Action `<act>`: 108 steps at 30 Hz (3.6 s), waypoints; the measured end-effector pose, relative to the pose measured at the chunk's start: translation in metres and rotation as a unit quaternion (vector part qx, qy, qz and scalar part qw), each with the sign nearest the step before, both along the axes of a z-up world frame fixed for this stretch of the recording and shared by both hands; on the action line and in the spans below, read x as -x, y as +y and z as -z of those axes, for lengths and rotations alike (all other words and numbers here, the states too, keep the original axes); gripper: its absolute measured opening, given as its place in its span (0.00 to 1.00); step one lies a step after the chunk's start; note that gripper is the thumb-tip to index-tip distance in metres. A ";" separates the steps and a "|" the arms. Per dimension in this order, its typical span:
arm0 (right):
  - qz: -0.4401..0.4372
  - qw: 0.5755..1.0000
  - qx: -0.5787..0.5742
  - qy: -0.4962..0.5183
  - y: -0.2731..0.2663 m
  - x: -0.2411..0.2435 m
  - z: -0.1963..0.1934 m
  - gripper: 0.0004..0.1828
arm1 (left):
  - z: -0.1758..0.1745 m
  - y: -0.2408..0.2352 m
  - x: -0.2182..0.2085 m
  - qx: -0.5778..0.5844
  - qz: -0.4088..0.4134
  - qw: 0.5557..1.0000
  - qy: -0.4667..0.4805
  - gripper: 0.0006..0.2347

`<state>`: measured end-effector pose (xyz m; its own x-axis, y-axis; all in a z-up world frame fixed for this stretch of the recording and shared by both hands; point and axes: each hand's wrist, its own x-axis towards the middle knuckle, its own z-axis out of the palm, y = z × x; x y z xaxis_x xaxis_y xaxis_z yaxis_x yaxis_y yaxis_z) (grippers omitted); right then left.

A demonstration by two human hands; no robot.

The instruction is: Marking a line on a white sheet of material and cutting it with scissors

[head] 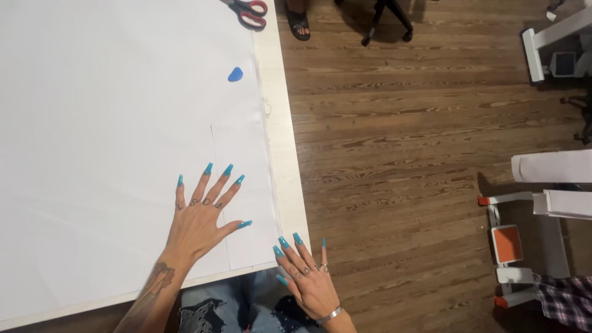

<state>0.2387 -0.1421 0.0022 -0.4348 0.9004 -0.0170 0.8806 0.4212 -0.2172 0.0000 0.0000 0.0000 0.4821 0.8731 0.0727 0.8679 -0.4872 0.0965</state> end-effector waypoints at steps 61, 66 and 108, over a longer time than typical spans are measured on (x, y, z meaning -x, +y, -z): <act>-0.054 0.998 0.038 0.008 0.019 -0.007 -0.009 0.25 | -0.007 -0.001 0.002 0.020 -0.012 0.999 -0.049 0.31; -0.057 0.998 0.022 0.017 0.021 -0.007 -0.011 0.24 | -0.005 -0.001 0.003 0.009 -0.005 0.999 -0.044 0.31; -0.031 0.997 0.057 0.035 0.024 -0.004 -0.017 0.24 | -0.007 0.000 0.001 -0.027 -0.008 0.999 -0.035 0.32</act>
<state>0.2427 -0.1181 0.0191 -0.4941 0.8652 -0.0851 0.8340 0.4440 -0.3276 -0.0011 0.0005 0.0067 0.4604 0.8743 0.1533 0.8677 -0.4798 0.1301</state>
